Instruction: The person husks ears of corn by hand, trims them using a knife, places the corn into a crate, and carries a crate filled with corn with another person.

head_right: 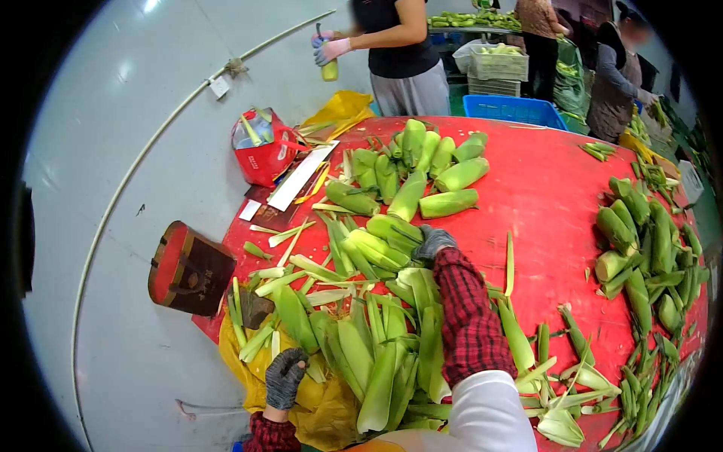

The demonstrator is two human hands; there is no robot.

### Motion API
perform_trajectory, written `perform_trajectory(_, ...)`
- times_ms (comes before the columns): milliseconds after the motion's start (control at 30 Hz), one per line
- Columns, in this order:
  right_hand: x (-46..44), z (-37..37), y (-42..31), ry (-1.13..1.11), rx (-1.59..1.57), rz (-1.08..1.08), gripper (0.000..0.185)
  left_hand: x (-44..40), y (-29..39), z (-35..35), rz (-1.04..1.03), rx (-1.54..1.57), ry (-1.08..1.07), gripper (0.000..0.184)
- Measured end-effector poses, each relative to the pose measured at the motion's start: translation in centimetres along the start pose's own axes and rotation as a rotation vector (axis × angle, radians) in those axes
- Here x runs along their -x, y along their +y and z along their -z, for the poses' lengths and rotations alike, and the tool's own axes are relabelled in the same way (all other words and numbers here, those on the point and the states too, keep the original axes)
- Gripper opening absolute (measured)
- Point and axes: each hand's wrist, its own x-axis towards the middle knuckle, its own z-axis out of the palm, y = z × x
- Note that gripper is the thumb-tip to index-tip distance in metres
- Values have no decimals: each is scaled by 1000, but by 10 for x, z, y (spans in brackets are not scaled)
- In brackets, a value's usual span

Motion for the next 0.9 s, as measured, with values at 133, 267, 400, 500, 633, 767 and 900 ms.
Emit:
perform_trajectory(133, 12, -20, 26, -225, -553, -182, 34, 8, -11, 6, 172, 193, -23, 27)
perform_trajectory(267, 77, 9, 23, -368, -1224, -446, 33, -30, 20, -17, -286, -347, -108, 35)
perform_trajectory(400, 173, 80, -33, -243, -1179, -307, 30, -67, 88, -56, -898, -808, -214, 67)
perform_trajectory(500, 239, 107, -75, -295, -1167, -268, 40, -74, 126, -79, -1341, -779, -141, 74)
perform_trajectory(633, 325, 105, -105, 144, -1207, 123, 45, -62, 159, -60, -1121, 40, -220, 67)
perform_trajectory(767, 374, 57, -119, 660, -553, 313, 47, -59, 105, -97, 265, 1267, -942, 42)
perform_trajectory(900, 415, 64, -148, 456, 7, 390, 52, 2, 102, -117, 497, 1443, -1060, 43)
